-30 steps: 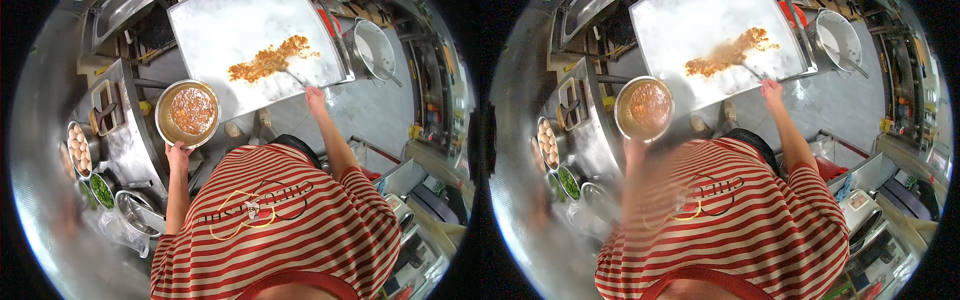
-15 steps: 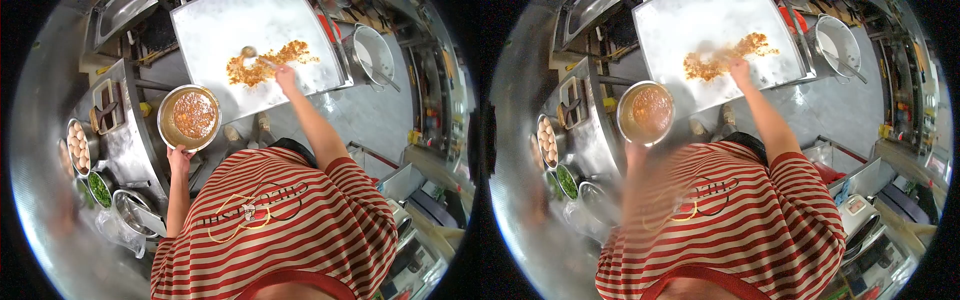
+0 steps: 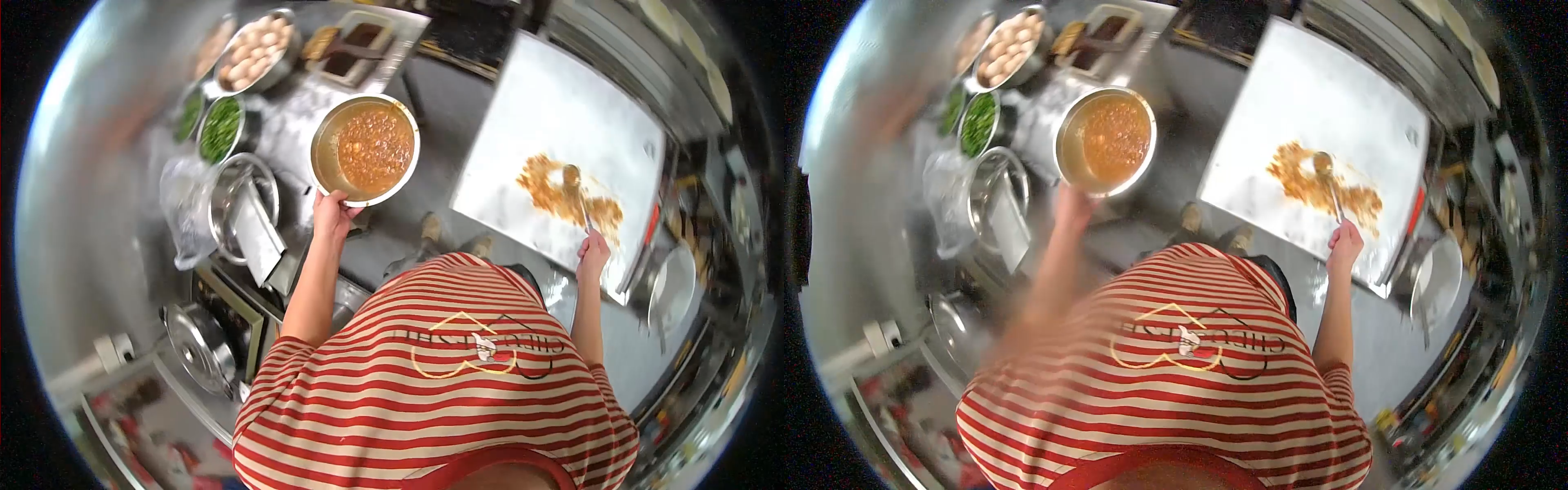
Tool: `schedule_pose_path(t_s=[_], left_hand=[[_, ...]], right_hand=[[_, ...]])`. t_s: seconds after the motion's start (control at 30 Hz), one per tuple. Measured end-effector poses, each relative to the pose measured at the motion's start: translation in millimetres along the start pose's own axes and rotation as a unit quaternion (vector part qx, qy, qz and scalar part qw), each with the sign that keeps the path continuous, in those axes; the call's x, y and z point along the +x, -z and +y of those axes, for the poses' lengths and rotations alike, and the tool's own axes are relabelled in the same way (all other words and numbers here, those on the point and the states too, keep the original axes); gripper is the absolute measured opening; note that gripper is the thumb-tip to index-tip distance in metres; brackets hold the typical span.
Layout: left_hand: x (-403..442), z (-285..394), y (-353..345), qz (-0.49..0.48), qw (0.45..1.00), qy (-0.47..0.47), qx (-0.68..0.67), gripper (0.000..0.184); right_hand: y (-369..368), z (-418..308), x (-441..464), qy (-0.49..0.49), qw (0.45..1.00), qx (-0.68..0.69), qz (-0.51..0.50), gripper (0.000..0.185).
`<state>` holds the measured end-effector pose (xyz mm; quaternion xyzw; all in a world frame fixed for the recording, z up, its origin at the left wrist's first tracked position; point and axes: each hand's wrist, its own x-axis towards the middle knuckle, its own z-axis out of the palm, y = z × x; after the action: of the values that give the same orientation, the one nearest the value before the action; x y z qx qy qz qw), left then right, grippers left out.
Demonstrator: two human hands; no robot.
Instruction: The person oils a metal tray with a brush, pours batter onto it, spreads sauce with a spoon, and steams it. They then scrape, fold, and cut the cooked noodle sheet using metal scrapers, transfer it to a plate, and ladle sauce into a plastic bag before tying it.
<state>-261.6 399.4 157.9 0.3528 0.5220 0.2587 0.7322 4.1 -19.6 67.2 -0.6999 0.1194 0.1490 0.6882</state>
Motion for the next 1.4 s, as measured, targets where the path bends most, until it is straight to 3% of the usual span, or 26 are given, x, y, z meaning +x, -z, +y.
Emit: schedule_pose_path(t_s=[0.13, 0.17, 0.2, 0.27, 0.33, 0.43, 0.53, 0.6, 0.63, 0.7, 0.77, 0.87, 0.93, 1.0, 1.03, 1.07, 1.1, 1.13, 1.17, 1.2, 1.23, 1.27, 1.3, 1.33, 1.4], left_hand=[[34, 20, 31, 0.045, 0.989, -0.099, -0.097, 0.046], [54, 14, 46, 0.045, 0.986, -0.159, -0.017, 0.045], [58, 20, 42, 0.061, 0.981, -0.181, -0.039, 0.043], [64, 36, 38, 0.093, 0.982, -0.121, -0.107, 0.041], [69, 44, 43, 0.098, 0.987, -0.097, -0.088, 0.035], [65, 47, 52, 0.162, 0.985, -0.039, -0.047, 0.038], [47, 59, 74, 0.061, 0.987, 0.030, 0.148, 0.031], [29, 80, 75, 0.055, 0.960, 0.009, 0.275, 0.026], [32, 92, 80, 0.046, 0.964, -0.029, 0.262, 0.025], [51, 109, 94, 0.048, 0.979, -0.093, 0.173, 0.022], [64, 143, 97, 0.054, 0.975, -0.137, 0.166, 0.020], [106, 164, 110, 0.106, 0.957, -0.223, 0.151, 0.017], [97, 183, 88, 0.064, 0.960, -0.223, 0.157, 0.017], [72, 186, 46, -0.037, 0.947, -0.266, 0.173, 0.019], [47, 189, 12, -0.073, 0.927, -0.275, 0.246, 0.026], [37, 178, -15, -0.120, 0.915, -0.277, 0.267, 0.029], [28, 157, -42, -0.182, 0.942, -0.187, 0.211, 0.028], [23, 134, -72, -0.220, 0.946, -0.127, 0.199, 0.026], [32, 103, -96, -0.323, 0.924, -0.100, 0.177, 0.021], [39, 72, -130, -0.318, 0.918, -0.008, 0.236, 0.021], [40, 36, -158, -0.336, 0.919, 0.028, 0.206, 0.037], [90, -39, -149, -0.343, 0.885, -0.036, 0.312, 0.048], [142, -120, -138, -0.324, 0.826, -0.147, 0.437, 0.049], [153, -164, -140, -0.297, 0.843, 0.001, 0.449, 0.049], [54, -123, -195, -0.275, 0.834, 0.136, 0.458, 0.057]], right_hand=[[-130, -46, -17, -0.004, 0.973, 0.005, -0.229, 0.015], [-165, -56, -23, -0.005, 0.962, -0.021, -0.271, 0.015], [-201, -64, -32, -0.004, 0.949, -0.046, -0.311, 0.015], [-273, -83, -59, 0.034, 0.914, -0.058, -0.400, 0.017], [-338, -82, -82, 0.030, 0.892, -0.039, -0.449, 0.019], [-413, -64, -99, 0.145, 0.846, -0.108, -0.501, 0.022], [-441, -56, -104, 0.141, 0.808, -0.140, -0.554, 0.032], [-429, -66, -111, 0.041, 0.836, -0.123, -0.533, 0.039], [-419, -73, -110, 0.009, 0.839, -0.121, -0.531, 0.045], [-390, -69, -94, 0.015, 0.855, -0.132, -0.501, 0.037], [-352, -63, -74, 0.061, 0.869, -0.181, -0.456, 0.025], [-284, -48, -42, 0.037, 0.913, -0.214, -0.344, 0.023], [-232, -52, -21, 0.052, 0.927, -0.241, -0.282, 0.023], [-189, -70, -15, 0.112, 0.930, -0.295, -0.191, 0.019], [-150, -54, 5, 0.122, 0.949, -0.236, -0.167, 0.020], [-115, -49, 18, 0.211, 0.914, -0.331, -0.102, 0.020], [-75, -48, 28, 0.272, 0.881, -0.385, -0.039, 0.017], [-26, -32, 43, 0.212, 0.880, -0.424, 0.035, 0.022], [0, -47, 36, 0.106, 0.848, -0.503, 0.125, 0.029], [26, -56, 31, 0.039, 0.851, -0.492, 0.180, 0.038], [62, -52, 36, 0.011, 0.815, -0.526, 0.245, 0.040], [91, -41, 45, -0.013, 0.777, -0.556, 0.294, 0.042], [116, -35, 51, -0.021, 0.775, -0.552, 0.307, 0.042], [150, -33, 65, -0.036, 0.789, -0.522, 0.323, 0.045], [178, -35, 84, -0.046, 0.803, -0.490, 0.335, 0.047]])
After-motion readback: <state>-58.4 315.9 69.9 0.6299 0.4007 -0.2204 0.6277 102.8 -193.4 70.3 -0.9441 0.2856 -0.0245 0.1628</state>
